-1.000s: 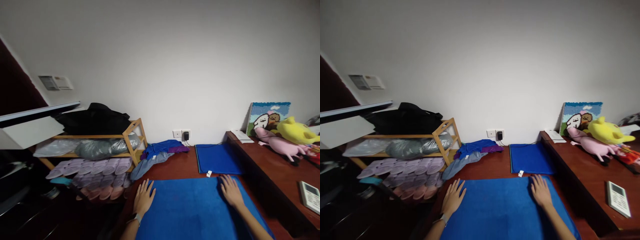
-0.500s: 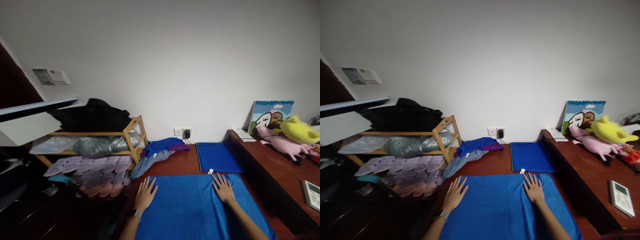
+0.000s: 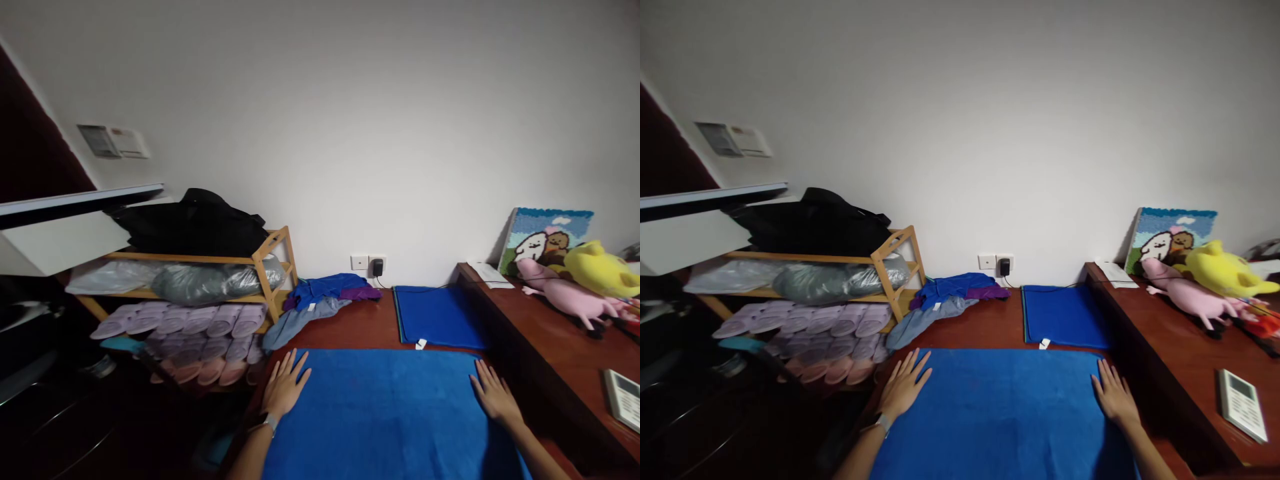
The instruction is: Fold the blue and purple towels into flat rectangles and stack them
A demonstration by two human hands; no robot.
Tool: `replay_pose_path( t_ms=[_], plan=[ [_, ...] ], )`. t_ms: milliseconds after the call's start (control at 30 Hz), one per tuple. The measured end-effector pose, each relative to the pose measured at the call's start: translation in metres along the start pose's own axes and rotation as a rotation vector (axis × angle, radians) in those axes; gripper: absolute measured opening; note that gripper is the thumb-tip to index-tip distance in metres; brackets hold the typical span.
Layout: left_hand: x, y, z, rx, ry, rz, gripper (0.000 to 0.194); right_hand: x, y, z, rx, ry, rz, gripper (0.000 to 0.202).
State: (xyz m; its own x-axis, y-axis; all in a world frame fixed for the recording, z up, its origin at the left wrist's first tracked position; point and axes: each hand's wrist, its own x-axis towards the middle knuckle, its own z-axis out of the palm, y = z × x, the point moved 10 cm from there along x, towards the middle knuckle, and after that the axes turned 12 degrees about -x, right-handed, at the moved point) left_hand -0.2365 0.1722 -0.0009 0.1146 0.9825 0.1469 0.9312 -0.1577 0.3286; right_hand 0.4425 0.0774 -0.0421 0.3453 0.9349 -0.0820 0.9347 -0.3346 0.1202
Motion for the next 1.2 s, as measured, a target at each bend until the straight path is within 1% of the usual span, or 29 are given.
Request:
replay_pose_path(
  t_ms=[100,167,200,233,267,300,367,400,433,467,500,533,567,600,633,667,800,833,867,900,967,1033,1133,1200],
  plan=[
    [-0.001,-0.002,-0.003,0.026,-0.003,0.004,0.061,-0.003,-0.008,-0.014,-0.017,0.019,0.000,0.077],
    [-0.001,0.003,-0.009,0.038,0.023,0.011,0.061,-0.005,-0.026,-0.029,-0.020,0.064,-0.005,0.076],
    [-0.001,0.008,-0.012,0.040,0.047,0.021,0.061,-0.007,-0.042,-0.038,-0.015,0.099,-0.021,0.076],
    [0.000,0.016,-0.015,0.038,0.073,0.039,0.060,-0.009,-0.065,-0.049,-0.003,0.139,-0.057,0.075],
    [0.001,0.026,-0.017,0.032,0.094,0.063,0.060,-0.013,-0.094,-0.059,0.008,0.174,-0.105,0.075],
    [0.002,0.037,-0.017,0.021,0.106,0.092,0.060,-0.018,-0.130,-0.070,0.044,0.211,-0.195,0.074],
    [0.004,0.055,-0.010,-0.009,0.096,0.128,0.059,-0.033,-0.204,-0.087,0.082,0.233,-0.356,0.069],
    [0.005,0.060,-0.005,-0.023,0.080,0.123,0.059,-0.041,-0.240,-0.093,0.131,0.226,-0.451,0.069],
    [0.005,0.060,0.000,-0.033,0.063,0.105,0.059,-0.049,-0.269,-0.095,0.168,0.203,-0.517,0.070],
    [0.005,0.057,0.005,-0.039,0.050,0.078,0.060,-0.053,-0.290,-0.095,0.199,0.167,-0.553,0.070],
    [0.004,0.051,0.008,-0.041,0.044,0.052,0.061,-0.055,-0.302,-0.092,0.223,0.130,-0.570,0.070],
    [0.003,0.045,0.011,-0.041,0.043,0.034,0.061,-0.054,-0.304,-0.087,0.232,0.100,-0.564,0.070],
    [0.002,0.039,0.012,-0.040,0.046,0.028,0.062,-0.050,-0.296,-0.081,0.231,0.082,-0.542,0.070],
    [0.002,0.035,0.012,-0.038,0.050,0.030,0.061,-0.043,-0.280,-0.073,0.220,0.075,-0.511,0.070],
    [0.001,0.031,0.012,-0.035,0.053,0.036,0.061,-0.035,-0.258,-0.065,0.200,0.076,-0.472,0.070],
    [0.001,0.029,0.011,-0.033,0.055,0.040,0.061,-0.026,-0.230,-0.056,0.174,0.081,-0.422,0.070],
    [0.001,0.029,0.009,-0.036,0.051,0.030,0.059,0.011,-0.102,-0.021,0.028,0.051,-0.152,0.073],
    [0.002,0.030,0.009,-0.039,0.050,0.030,0.059,0.016,-0.077,-0.015,0.006,0.044,-0.102,0.073],
    [0.002,0.031,0.010,-0.040,0.051,0.033,0.059,0.020,-0.057,-0.011,-0.009,0.037,-0.066,0.074],
    [0.003,0.031,0.010,-0.040,0.052,0.036,0.059,0.023,-0.044,-0.007,-0.018,0.031,-0.045,0.074],
    [0.005,0.031,0.012,-0.031,0.052,0.039,0.059,0.028,-0.030,-0.002,-0.024,0.025,-0.030,0.075],
    [0.008,0.030,0.012,-0.022,0.043,0.032,0.058,0.031,-0.027,-0.001,-0.027,0.019,-0.024,0.075],
    [0.010,0.031,0.009,-0.005,0.011,0.001,0.058,0.032,-0.030,-0.005,-0.008,-0.009,-0.019,0.075],
    [0.006,0.038,0.005,0.010,0.008,-0.011,0.058,0.024,-0.042,-0.017,0.023,0.006,-0.007,0.075]
  ],
)
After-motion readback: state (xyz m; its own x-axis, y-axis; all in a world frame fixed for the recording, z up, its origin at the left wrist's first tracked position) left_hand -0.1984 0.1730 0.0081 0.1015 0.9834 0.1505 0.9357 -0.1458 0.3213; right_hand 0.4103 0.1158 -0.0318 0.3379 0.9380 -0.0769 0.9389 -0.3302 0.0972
